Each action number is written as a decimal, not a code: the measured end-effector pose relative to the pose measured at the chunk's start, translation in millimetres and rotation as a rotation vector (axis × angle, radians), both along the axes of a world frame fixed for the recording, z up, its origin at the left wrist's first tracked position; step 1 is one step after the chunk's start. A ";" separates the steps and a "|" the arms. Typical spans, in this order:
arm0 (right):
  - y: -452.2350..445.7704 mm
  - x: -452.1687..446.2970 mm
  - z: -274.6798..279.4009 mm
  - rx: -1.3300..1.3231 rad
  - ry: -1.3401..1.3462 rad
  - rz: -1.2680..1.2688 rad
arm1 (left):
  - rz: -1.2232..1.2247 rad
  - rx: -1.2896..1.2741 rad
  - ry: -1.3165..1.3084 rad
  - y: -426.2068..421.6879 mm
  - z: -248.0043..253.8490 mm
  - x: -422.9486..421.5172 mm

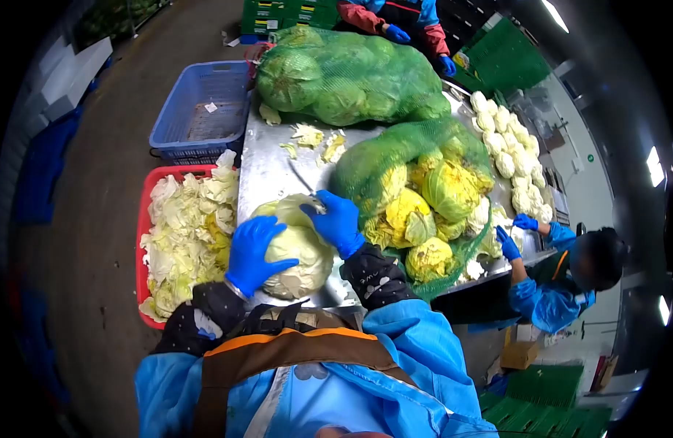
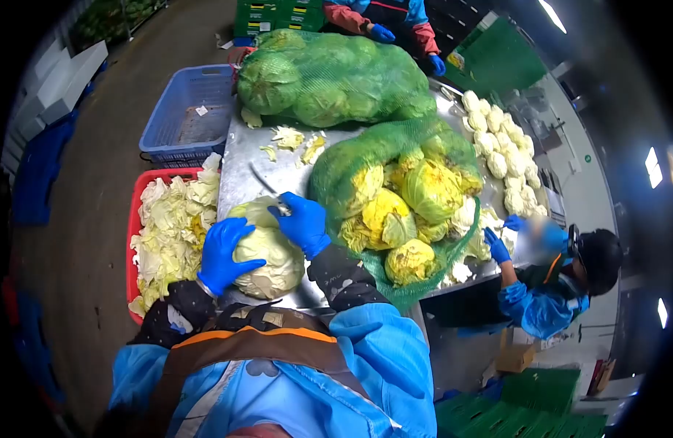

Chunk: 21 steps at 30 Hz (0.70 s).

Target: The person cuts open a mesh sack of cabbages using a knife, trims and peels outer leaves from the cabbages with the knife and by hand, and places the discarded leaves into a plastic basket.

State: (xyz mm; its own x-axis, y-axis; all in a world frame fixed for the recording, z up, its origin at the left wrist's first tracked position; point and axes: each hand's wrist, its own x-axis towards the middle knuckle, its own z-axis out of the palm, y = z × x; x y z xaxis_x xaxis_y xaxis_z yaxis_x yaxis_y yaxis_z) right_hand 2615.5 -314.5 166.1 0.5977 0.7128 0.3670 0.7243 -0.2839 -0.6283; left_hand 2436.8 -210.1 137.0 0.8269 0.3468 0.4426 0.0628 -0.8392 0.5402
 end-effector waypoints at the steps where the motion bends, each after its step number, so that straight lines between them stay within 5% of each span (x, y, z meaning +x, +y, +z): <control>1: -5.6 -9.3 11.1 0.025 -0.033 0.048 | -0.087 -0.018 0.040 1.1 11.9 7.3; 6: -14.9 3.6 -17.6 0.135 -0.145 -0.043 | -0.173 0.141 0.217 -15.2 6.7 18.2; 9: -13.9 40.2 -63.5 -0.191 -0.196 -0.103 | -0.208 0.266 0.272 -32.9 13.6 8.2; 11: -20.8 54.0 -100.1 -0.408 -0.147 -0.049 | -0.343 0.066 0.349 -39.2 14.5 -1.8; 13: -31.4 49.4 -119.4 -0.497 -0.070 -0.093 | -0.295 0.124 0.495 -43.2 32.7 -4.2; 15: -40.2 43.1 -130.5 -0.327 0.070 -0.223 | -0.220 0.032 0.733 -34.9 63.1 13.8; 17: -46.7 42.7 -111.9 -0.433 0.145 -0.199 | -0.330 -0.255 0.483 6.2 10.7 16.7; 19: -60.8 27.7 -84.5 -0.226 0.165 -0.208 | -0.260 -0.544 0.434 34.4 -10.2 10.3; 21: -82.6 26.4 -104.7 0.040 0.460 -0.243 | -0.090 -1.064 0.256 40.5 -32.2 -8.9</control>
State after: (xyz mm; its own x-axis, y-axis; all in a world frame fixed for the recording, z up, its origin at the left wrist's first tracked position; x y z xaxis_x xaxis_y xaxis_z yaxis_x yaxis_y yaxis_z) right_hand 2641.9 -397.2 61.4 0.8497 0.5246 0.0520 0.2876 -0.3785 -0.8798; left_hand 2427.9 -169.6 104.8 0.8933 0.3829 -0.2355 0.2383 0.0407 0.9703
